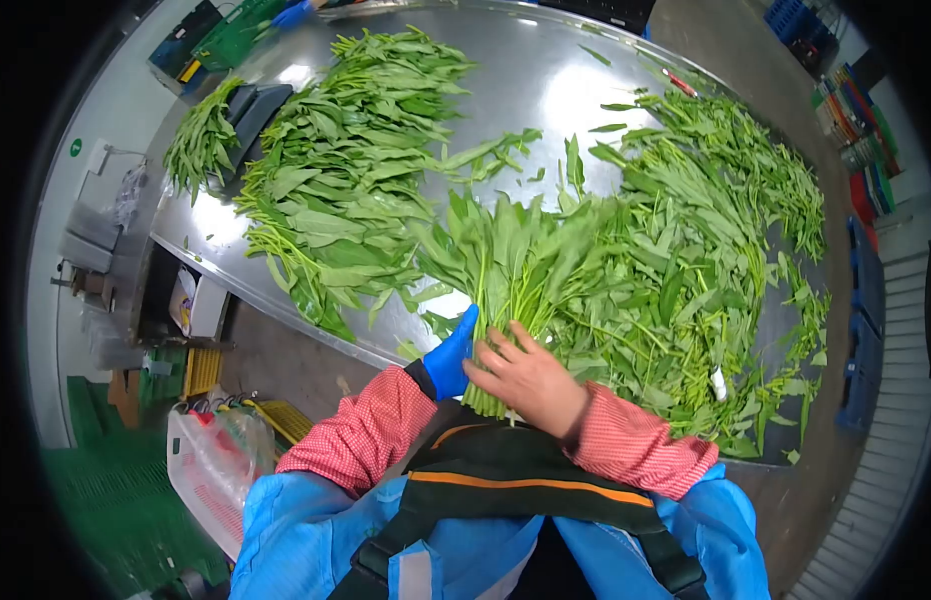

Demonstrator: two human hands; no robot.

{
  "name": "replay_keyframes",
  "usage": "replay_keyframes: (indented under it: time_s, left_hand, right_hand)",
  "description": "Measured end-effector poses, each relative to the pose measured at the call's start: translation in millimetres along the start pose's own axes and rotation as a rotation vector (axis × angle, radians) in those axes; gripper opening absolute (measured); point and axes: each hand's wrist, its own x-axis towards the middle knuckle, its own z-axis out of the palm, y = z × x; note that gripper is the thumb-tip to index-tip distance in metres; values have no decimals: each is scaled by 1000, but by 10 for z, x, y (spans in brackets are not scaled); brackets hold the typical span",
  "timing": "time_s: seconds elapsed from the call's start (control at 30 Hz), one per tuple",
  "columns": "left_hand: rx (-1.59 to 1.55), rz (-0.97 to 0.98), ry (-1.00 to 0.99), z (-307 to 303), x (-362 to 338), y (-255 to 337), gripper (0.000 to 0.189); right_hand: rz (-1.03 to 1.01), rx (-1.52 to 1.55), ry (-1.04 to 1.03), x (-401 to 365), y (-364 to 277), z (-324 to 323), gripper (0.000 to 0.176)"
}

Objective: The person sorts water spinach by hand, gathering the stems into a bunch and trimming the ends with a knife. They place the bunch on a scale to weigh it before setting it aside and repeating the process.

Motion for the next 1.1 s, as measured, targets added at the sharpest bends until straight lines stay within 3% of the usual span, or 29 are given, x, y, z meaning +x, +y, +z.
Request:
replay_keyframes:
  time_s: [0.07, 0.1, 0.13, 0.17, 0.2, 0.3, 0.33, 0.43, 0.47, 0.57, 0.6, 0.7, 0.73, 0.83, 0.87, 0.97, 1.0, 1.1]
  left_hand:
    - [24, 4, -110, 93, -96, -41, 67]
    - [35, 10, -167, 132, -138, -48, 68]
    - [-128, -78, -427, 72, -135, -66, 63]
    - [-20, -59, -402, 64, -130, -71, 61]
    - [88, -41, -378, 66, -125, -71, 59]
    - [274, -28, -350, 155, -89, -37, 53]
    - [356, 10, -374, 168, -51, -57, 52]
    - [398, 55, -372, 269, -119, -65, 54]
    - [338, 22, -392, 259, -167, -22, 54]
    - [243, -27, -364, 55, -236, -6, 58]
    - [180, -49, -350, -6, -254, -54, 59]
    - [95, -102, -345, -35, -278, -128, 61]
    - [84, -115, -339, -16, -290, -136, 60]
    - [196, -68, -294, 63, -308, -125, 55]
    - [256, -40, -274, 78, -303, -135, 53]
    - [681, 323, -186, 122, -258, -178, 46]
    - [684, 355, -127, 205, -314, -168, 41]
    - [349, 192, -93, 232, -483, -120, 43]
  right_hand:
    - [90, 40, -24, -139, -62, -222, 44]
    - [253, 180, -25, -222, -54, -213, 45]
    - [417, 316, -24, -309, -34, -207, 46]
    - [581, 451, -21, -402, -14, -198, 47]
    - [729, 509, -6, -517, 15, -111, 35]
    - [945, 1151, 116, -815, 67, 632, 41]
    - [1106, 1662, -11, -855, 76, 771, 47]
    - [1006, 2077, 168, -667, -12, 472, 53]
    - [813, 1936, 30, -699, 54, 490, 53]
    - [595, 1223, -183, -900, 99, 340, 45]
    - [565, 1164, -200, -972, 137, 422, 39]
    - [1035, 1920, -55, -1063, 150, 521, 35]
    - [1153, 2049, 59, -1041, 161, 548, 37]
    - [1233, 2318, 126, -891, 86, 618, 44]
    - [1268, 2202, 111, -819, 10, 712, 50]
    - [932, 1060, 6, -505, -115, 967, 54]
    - [1033, 1070, -57, -403, -70, 751, 50]
    - [1229, 1941, 511, -469, -52, 576, 40]
